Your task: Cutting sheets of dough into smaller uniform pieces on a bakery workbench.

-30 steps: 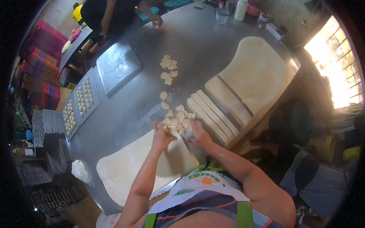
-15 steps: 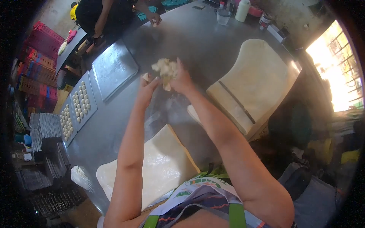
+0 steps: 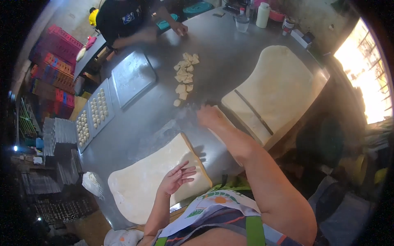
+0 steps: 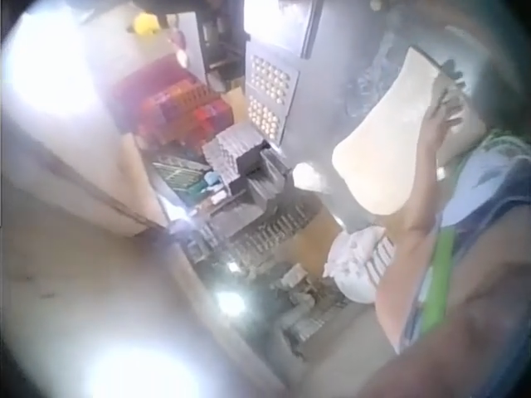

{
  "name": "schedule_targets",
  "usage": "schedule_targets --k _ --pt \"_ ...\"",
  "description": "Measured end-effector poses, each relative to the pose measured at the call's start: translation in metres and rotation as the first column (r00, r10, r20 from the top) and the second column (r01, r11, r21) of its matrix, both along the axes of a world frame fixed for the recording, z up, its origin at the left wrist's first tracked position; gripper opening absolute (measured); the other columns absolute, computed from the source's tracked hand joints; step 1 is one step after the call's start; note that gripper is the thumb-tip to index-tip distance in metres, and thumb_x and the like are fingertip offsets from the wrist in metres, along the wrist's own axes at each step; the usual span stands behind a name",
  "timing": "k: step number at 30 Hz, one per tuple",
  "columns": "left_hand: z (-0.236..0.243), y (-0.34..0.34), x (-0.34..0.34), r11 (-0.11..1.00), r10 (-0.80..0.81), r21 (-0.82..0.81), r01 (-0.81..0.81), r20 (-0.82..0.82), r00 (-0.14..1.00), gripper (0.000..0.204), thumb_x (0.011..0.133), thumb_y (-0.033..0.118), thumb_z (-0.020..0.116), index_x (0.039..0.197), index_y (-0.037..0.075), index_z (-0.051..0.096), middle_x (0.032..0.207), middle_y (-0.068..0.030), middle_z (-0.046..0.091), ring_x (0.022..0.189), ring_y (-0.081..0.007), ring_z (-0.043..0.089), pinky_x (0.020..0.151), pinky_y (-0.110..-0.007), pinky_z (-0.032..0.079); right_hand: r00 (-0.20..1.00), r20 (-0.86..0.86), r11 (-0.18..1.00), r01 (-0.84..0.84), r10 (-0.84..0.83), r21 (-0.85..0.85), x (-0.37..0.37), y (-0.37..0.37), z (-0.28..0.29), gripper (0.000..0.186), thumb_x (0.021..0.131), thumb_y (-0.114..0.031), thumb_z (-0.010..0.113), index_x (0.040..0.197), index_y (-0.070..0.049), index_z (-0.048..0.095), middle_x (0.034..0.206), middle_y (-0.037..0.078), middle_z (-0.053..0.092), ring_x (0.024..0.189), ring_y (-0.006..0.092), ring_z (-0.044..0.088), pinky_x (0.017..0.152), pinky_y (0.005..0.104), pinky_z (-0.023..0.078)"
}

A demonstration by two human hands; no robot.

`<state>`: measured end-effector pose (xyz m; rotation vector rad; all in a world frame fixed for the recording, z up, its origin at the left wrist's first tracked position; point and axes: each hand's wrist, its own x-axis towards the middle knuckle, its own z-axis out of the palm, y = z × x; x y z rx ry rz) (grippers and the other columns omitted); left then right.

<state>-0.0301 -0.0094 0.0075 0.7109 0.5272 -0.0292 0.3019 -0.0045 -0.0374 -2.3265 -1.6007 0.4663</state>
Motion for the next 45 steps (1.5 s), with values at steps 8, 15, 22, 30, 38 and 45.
schedule_targets --k 8,15,22,30,38,45 --pt "-0.009 -0.038 0.058 0.832 0.063 0.549 0.076 -0.231 0.971 0.052 0.096 0.019 0.063 0.143 0.004 0.045 0.131 -0.0125 0.060 0.117 -0.0205 0.058 0.095 -0.036 0.048 0.965 0.054 0.952 -0.262 0.257 0.161 -0.029 -0.075 -0.021 0.018 0.074 -0.009 0.066 0.092 -0.007 0.063 0.097 0.015 0.059 0.096 0.0338 0.061 0.077 0.0445 0.052" --pt "-0.070 -0.098 0.110 0.368 -0.103 0.926 0.089 -0.054 0.993 0.056 0.085 0.011 0.069 0.138 0.008 0.051 0.121 -0.0085 0.064 0.110 -0.0203 0.060 0.090 -0.034 0.049 0.817 -0.340 0.802 -0.228 0.467 0.553 -0.077 -0.201 0.158 0.016 0.079 -0.011 0.072 0.087 -0.008 0.058 0.089 0.010 0.061 0.083 0.0323 0.062 0.070 0.0412 0.049" --pt "-0.045 -0.106 0.129 0.288 -0.075 0.950 0.125 -0.108 0.991 0.043 0.079 0.006 0.070 0.120 0.005 0.056 0.110 -0.0119 0.063 0.105 -0.0233 0.062 0.090 -0.036 0.049 0.933 -0.347 0.723 0.178 0.090 0.667 -0.083 -0.250 0.227 0.021 0.082 -0.013 0.074 0.092 -0.004 0.058 0.091 0.013 0.061 0.083 0.0340 0.061 0.071 0.0398 0.048" --pt "0.031 0.032 0.034 0.005 0.112 0.988 0.152 -0.152 0.982 0.034 0.078 0.014 0.077 0.105 0.007 0.059 0.097 -0.0131 0.067 0.092 -0.0346 0.065 0.080 -0.042 0.052 0.881 -0.307 0.812 0.457 -0.359 0.363 -0.100 -0.300 0.026 0.027 0.075 -0.017 0.079 0.094 -0.006 0.064 0.090 0.015 0.064 0.084 0.0335 0.062 0.074 0.0411 0.050" --pt "0.049 -0.020 0.038 0.079 -0.413 0.988 0.130 -0.087 0.907 0.074 0.072 0.022 0.084 0.133 0.001 0.046 0.127 -0.0208 0.053 0.121 -0.0416 0.049 0.103 -0.047 0.043 0.963 -0.263 0.664 0.165 0.050 0.729 -0.176 -0.190 0.126 0.024 0.079 -0.016 0.076 0.095 -0.004 0.063 0.097 0.016 0.063 0.089 0.0363 0.064 0.076 0.0436 0.052" --pt "-0.011 -0.042 0.037 0.059 -0.308 0.978 -0.199 0.207 0.929 0.048 0.083 0.012 0.070 0.127 0.002 0.052 0.123 -0.0143 0.055 0.119 -0.0298 0.052 0.103 -0.040 0.041 0.738 -0.559 0.751 0.109 0.378 0.651 -0.218 -0.164 0.187 0.013 0.087 -0.013 0.072 0.090 -0.005 0.062 0.084 0.009 0.068 0.077 0.0252 0.069 0.070 0.0338 0.052"
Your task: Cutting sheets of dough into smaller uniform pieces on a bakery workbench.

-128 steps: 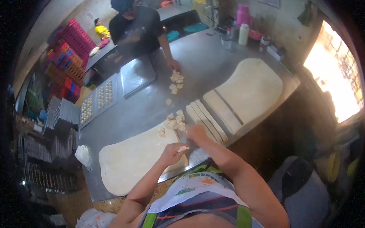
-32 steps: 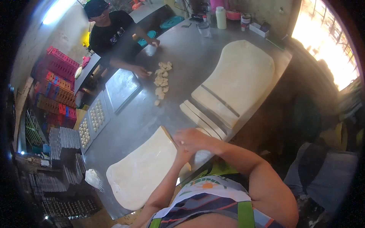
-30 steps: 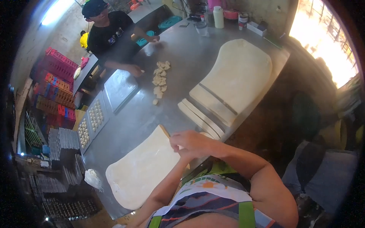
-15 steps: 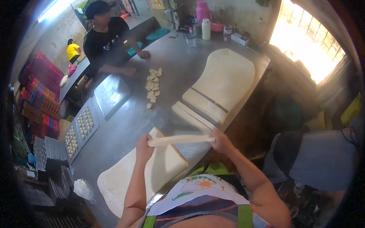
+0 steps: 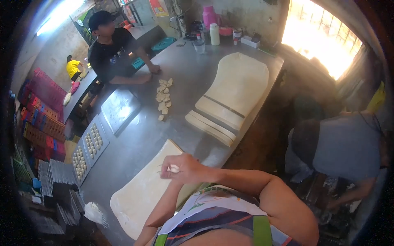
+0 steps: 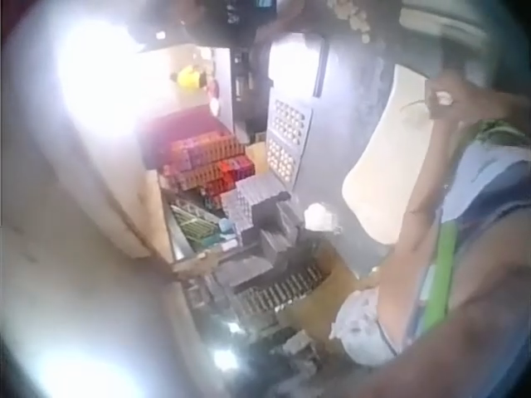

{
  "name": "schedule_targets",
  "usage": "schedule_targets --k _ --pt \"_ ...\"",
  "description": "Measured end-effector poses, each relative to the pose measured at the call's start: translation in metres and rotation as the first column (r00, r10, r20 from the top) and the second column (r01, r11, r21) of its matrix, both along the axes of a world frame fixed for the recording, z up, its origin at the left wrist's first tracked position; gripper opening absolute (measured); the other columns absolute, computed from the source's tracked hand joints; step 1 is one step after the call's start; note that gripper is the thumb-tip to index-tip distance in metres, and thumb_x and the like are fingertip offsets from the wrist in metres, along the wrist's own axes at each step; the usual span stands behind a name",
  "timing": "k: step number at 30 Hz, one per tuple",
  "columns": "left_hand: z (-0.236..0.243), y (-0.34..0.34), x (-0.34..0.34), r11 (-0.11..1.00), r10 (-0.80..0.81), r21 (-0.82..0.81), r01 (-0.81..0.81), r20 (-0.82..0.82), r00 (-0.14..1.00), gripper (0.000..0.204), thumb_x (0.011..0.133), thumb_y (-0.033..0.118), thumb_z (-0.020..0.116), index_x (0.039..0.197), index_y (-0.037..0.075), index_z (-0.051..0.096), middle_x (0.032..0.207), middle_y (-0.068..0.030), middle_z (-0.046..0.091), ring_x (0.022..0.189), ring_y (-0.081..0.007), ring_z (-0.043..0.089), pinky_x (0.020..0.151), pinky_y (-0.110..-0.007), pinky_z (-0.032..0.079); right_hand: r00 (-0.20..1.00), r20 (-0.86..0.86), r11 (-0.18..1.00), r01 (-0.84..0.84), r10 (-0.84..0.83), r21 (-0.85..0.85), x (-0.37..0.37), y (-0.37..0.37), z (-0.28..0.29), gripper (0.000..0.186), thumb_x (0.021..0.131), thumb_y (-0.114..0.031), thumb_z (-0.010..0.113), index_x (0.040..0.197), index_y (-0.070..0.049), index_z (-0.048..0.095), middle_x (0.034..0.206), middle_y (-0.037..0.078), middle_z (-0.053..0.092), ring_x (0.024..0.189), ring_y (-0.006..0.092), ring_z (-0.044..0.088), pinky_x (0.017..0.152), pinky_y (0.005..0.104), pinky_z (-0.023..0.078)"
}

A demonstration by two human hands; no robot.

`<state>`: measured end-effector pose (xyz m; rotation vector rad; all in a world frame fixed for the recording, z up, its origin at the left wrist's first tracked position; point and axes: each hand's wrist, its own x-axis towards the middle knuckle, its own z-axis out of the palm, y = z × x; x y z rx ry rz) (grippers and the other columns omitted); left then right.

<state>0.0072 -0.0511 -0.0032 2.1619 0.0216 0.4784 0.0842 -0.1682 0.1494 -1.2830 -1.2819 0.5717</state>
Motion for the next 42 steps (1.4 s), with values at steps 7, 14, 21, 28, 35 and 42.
schedule_targets --k 7,14,21,28,35,42 --pt "0.057 0.000 -0.007 0.846 0.035 -0.512 -0.151 -0.229 0.973 0.048 0.088 0.010 0.063 0.133 0.000 0.048 0.127 -0.0099 0.054 0.117 -0.0195 0.052 0.098 -0.035 0.043 0.994 -0.061 0.991 0.098 -0.092 0.094 0.047 0.033 -0.033 0.027 0.085 -0.030 0.075 0.082 -0.005 0.064 0.077 0.008 0.062 0.067 0.0198 0.056 0.064 0.0345 0.044" --pt "0.095 0.008 0.007 0.951 0.256 -0.197 -0.239 0.064 0.965 0.034 0.089 0.003 0.059 0.124 0.002 0.056 0.110 -0.0155 0.065 0.100 -0.0283 0.065 0.084 -0.036 0.051 0.895 0.431 0.990 0.068 -0.117 0.128 0.081 0.016 -0.030 0.024 0.084 -0.021 0.071 0.105 -0.010 0.067 0.086 0.008 0.061 0.085 0.0305 0.058 0.076 0.0402 0.046" --pt "0.087 -0.002 0.011 0.968 0.160 -0.172 -0.183 -0.139 0.977 0.028 0.088 0.001 0.055 0.116 0.003 0.060 0.099 -0.0179 0.068 0.091 -0.0328 0.066 0.081 -0.036 0.051 0.872 0.453 0.983 0.152 -0.183 0.105 0.078 -0.003 -0.057 0.026 0.081 -0.022 0.073 0.102 -0.009 0.065 0.087 0.009 0.061 0.086 0.0325 0.059 0.079 0.0423 0.047" --pt "0.014 -0.005 0.006 0.969 0.225 -0.041 -0.245 -0.272 0.936 0.014 0.088 0.004 0.057 0.096 0.002 0.067 0.094 -0.0195 0.070 0.090 -0.0366 0.067 0.078 -0.041 0.052 0.871 0.350 0.909 0.404 -0.345 -0.108 0.063 0.012 -0.136 0.026 0.081 -0.032 0.073 0.088 -0.008 0.064 0.085 0.014 0.063 0.079 0.0369 0.063 0.070 0.0433 0.050" --pt "0.026 0.003 0.005 0.763 0.049 -0.588 -0.269 -0.363 0.931 0.036 0.081 -0.005 0.063 0.116 0.004 0.064 0.100 -0.0105 0.067 0.085 -0.0258 0.064 0.078 -0.036 0.052 0.813 0.542 0.747 0.493 -0.214 -0.446 0.092 0.003 -0.157 0.053 0.077 -0.045 0.075 0.111 -0.006 0.064 0.111 0.023 0.063 0.101 0.0402 0.063 0.084 0.0477 0.051" --pt "0.019 0.038 0.012 0.950 0.060 -0.306 -0.055 0.007 0.998 0.055 0.078 -0.010 0.055 0.131 0.004 0.051 0.114 -0.0098 0.057 0.104 -0.0182 0.056 0.077 -0.029 0.050 0.989 0.149 0.943 0.042 0.007 -0.330 0.061 0.025 -0.079 0.043 0.082 -0.037 0.071 0.112 -0.007 0.062 0.103 0.015 0.065 0.092 0.0355 0.065 0.084 0.0471 0.050"
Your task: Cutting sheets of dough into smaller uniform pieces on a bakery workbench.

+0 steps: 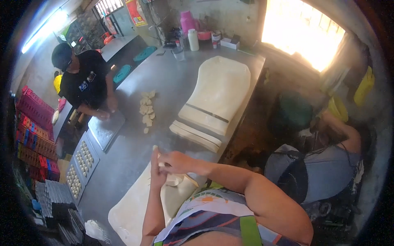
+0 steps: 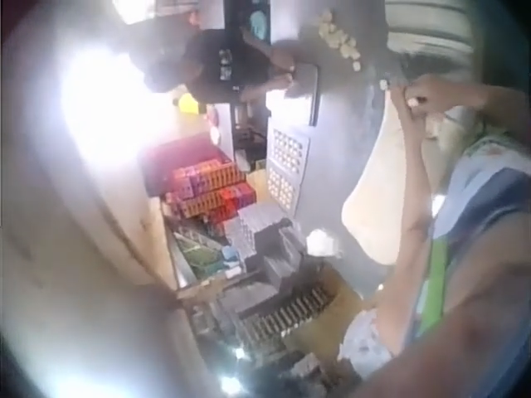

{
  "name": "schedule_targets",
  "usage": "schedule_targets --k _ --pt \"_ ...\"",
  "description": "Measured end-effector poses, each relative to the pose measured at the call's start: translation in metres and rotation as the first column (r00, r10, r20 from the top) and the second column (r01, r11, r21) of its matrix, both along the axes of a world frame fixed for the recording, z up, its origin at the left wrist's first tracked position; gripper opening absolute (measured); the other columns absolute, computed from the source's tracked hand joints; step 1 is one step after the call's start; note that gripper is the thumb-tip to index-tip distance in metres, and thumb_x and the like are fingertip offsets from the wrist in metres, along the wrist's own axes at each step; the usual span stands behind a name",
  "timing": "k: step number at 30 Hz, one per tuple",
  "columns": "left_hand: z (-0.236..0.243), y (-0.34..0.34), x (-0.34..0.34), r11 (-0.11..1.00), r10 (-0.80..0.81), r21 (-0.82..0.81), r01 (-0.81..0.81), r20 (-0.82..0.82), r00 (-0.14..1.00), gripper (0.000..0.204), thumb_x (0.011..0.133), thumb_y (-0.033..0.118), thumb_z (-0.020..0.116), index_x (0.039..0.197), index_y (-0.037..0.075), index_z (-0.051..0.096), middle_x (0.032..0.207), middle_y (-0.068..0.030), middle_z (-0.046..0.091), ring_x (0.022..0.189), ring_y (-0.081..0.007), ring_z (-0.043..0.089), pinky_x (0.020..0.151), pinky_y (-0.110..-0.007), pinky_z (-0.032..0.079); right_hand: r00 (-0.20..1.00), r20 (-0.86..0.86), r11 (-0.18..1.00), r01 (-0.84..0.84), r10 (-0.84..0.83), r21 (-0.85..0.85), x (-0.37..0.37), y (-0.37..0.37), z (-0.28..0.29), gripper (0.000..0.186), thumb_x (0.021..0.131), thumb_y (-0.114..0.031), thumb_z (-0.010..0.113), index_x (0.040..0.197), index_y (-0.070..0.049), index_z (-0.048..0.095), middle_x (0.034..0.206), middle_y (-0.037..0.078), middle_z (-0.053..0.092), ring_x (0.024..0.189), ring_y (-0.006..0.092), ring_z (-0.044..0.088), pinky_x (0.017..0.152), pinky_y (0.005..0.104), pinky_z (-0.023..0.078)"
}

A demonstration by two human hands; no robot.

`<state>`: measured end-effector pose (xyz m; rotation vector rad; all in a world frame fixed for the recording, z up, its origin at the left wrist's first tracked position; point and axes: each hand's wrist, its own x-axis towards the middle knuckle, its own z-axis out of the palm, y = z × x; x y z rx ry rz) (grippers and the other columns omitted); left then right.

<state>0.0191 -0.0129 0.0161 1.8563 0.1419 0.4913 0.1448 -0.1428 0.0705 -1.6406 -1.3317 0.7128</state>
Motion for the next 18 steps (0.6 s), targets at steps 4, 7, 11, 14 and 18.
schedule_targets --k 4,7,11,14,18 --pt "-0.021 -0.001 0.007 0.982 0.036 -0.175 -0.078 -0.229 0.973 0.016 0.093 0.006 0.049 0.099 0.002 0.063 0.071 -0.0016 0.061 0.064 -0.0110 0.060 0.056 -0.025 0.047 0.928 0.330 0.978 0.124 -0.174 0.169 0.010 0.008 -0.037 0.037 0.081 -0.037 0.071 0.102 -0.008 0.064 0.087 0.014 0.063 0.082 0.0347 0.064 0.077 0.0458 0.050" --pt "-0.017 -0.006 0.001 0.980 0.067 -0.165 -0.108 -0.234 0.970 0.018 0.095 0.010 0.047 0.092 0.003 0.063 0.072 -0.0023 0.061 0.061 -0.0101 0.059 0.051 -0.024 0.045 0.899 0.388 0.967 0.119 -0.201 0.226 0.007 0.003 -0.032 0.035 0.077 -0.035 0.072 0.097 -0.007 0.064 0.091 0.015 0.063 0.085 0.0363 0.062 0.077 0.0440 0.049" --pt "-0.011 -0.010 -0.002 0.997 0.070 0.038 -0.064 -0.211 0.975 0.020 0.091 0.014 0.050 0.090 0.001 0.065 0.074 -0.0086 0.064 0.058 -0.0188 0.059 0.053 -0.032 0.046 0.896 0.337 0.925 0.171 -0.289 0.340 -0.006 0.003 -0.021 0.036 0.076 -0.037 0.073 0.093 -0.007 0.063 0.087 0.014 0.064 0.085 0.0370 0.062 0.077 0.0460 0.049" --pt "-0.040 -0.020 -0.010 0.951 0.193 0.264 -0.160 -0.102 0.976 0.023 0.090 0.020 0.055 0.084 0.001 0.066 0.077 -0.0172 0.066 0.054 -0.0301 0.060 0.055 -0.041 0.047 0.904 0.243 0.936 0.334 -0.352 0.113 0.006 0.010 -0.047 0.037 0.076 -0.039 0.074 0.093 -0.008 0.063 0.090 0.014 0.063 0.090 0.0376 0.062 0.079 0.0490 0.049" --pt "0.031 -0.054 -0.015 0.957 0.107 0.285 -0.045 -0.208 0.972 0.014 0.090 0.006 0.058 0.096 0.000 0.069 0.081 -0.0143 0.068 0.064 -0.0307 0.065 0.065 -0.040 0.052 0.899 0.428 0.928 0.233 -0.092 -0.290 0.052 -0.005 -0.107 0.044 0.077 -0.041 0.075 0.100 -0.005 0.063 0.107 0.019 0.063 0.101 0.0362 0.062 0.079 0.0498 0.052"
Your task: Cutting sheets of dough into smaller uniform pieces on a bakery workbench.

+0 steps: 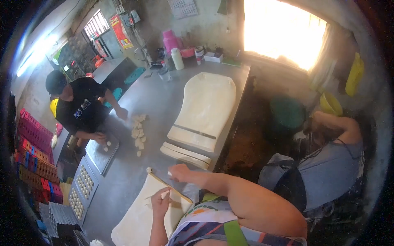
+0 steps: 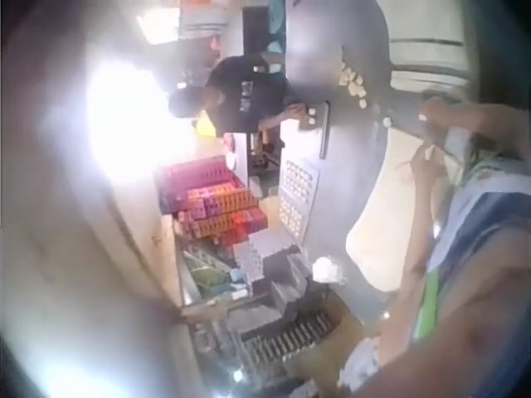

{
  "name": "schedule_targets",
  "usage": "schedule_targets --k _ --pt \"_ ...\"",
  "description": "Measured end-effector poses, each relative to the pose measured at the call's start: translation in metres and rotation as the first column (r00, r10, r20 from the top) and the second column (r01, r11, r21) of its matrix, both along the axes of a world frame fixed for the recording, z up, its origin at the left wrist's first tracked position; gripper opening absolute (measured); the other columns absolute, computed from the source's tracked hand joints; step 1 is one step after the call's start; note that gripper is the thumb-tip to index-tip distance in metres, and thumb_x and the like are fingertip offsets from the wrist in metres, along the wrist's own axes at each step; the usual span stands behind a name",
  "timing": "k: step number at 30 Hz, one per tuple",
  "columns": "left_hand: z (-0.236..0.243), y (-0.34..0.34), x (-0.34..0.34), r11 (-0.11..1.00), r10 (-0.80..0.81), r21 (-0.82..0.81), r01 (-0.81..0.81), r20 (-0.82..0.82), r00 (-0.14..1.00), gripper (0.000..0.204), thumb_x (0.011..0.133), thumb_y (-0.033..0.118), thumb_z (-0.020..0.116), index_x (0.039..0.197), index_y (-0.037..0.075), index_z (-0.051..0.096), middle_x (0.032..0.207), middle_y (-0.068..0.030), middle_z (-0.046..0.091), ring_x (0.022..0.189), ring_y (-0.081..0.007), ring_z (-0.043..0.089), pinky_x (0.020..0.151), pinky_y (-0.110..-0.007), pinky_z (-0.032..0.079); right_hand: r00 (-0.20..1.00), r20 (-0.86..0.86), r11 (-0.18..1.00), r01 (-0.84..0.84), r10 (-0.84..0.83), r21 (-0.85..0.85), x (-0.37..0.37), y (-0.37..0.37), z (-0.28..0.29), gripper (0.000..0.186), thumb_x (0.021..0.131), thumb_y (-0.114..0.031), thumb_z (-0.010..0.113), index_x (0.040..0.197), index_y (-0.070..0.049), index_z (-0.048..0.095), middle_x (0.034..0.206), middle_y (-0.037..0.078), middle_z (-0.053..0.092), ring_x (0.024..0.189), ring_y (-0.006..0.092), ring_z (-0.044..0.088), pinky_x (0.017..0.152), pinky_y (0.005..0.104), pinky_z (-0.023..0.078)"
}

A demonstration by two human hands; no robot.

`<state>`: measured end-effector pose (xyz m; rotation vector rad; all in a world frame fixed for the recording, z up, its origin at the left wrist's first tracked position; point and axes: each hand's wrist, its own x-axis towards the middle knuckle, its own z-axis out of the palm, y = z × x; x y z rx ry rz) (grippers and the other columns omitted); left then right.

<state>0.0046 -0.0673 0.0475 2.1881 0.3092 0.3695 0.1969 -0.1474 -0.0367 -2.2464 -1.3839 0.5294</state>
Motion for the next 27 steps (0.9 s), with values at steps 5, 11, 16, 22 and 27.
schedule_targets --k 5,11,16,22,27 --pt "-0.061 0.046 -0.009 0.979 0.085 0.188 -0.075 -0.044 0.995 0.071 0.076 -0.008 0.065 0.142 0.002 0.043 0.117 -0.0130 0.056 0.110 -0.0266 0.057 0.081 -0.033 0.054 0.979 -0.111 0.899 -0.112 0.173 0.423 -0.042 0.005 0.035 0.040 0.077 -0.034 0.074 0.106 -0.007 0.065 0.107 0.018 0.063 0.098 0.0375 0.063 0.085 0.0469 0.051" --pt "-0.035 0.045 0.019 0.976 0.080 -0.215 -0.046 0.154 0.985 0.048 0.083 -0.003 0.062 0.129 0.003 0.052 0.117 -0.0092 0.060 0.098 -0.0190 0.059 0.077 -0.030 0.052 0.971 -0.036 0.707 -0.147 0.237 0.692 -0.046 0.021 0.055 0.029 0.083 -0.034 0.069 0.097 -0.009 0.067 0.086 0.014 0.064 0.083 0.0359 0.064 0.071 0.0467 0.051" --pt "-0.057 0.045 0.006 0.989 0.073 0.140 -0.037 -0.261 0.963 0.015 0.086 0.008 0.061 0.096 0.002 0.071 0.085 -0.0200 0.071 0.077 -0.0394 0.068 0.067 -0.041 0.053 0.999 -0.011 0.921 0.049 -0.048 0.386 -0.044 0.021 0.048 0.030 0.082 -0.038 0.067 0.089 -0.009 0.065 0.084 0.013 0.065 0.082 0.0360 0.065 0.070 0.0484 0.051" --pt "-0.055 0.050 0.009 0.980 0.030 -0.193 -0.058 -0.146 0.989 0.042 0.081 0.003 0.067 0.123 0.008 0.064 0.096 -0.0124 0.068 0.087 -0.0247 0.067 0.079 -0.035 0.053 0.984 0.109 0.981 0.127 -0.143 0.147 -0.016 0.004 -0.001 0.037 0.082 -0.038 0.069 0.100 -0.006 0.062 0.096 0.019 0.066 0.088 0.0388 0.066 0.079 0.0469 0.053" --pt "-0.066 0.070 0.019 0.989 -0.006 -0.144 0.015 0.063 0.998 0.077 0.073 -0.005 0.065 0.146 0.006 0.043 0.127 -0.0207 0.059 0.117 -0.0318 0.059 0.094 -0.037 0.048 0.966 -0.117 0.890 -0.160 0.230 0.426 -0.052 0.009 0.032 0.034 0.082 -0.033 0.071 0.102 -0.007 0.062 0.098 0.016 0.063 0.094 0.0363 0.063 0.079 0.0479 0.050"
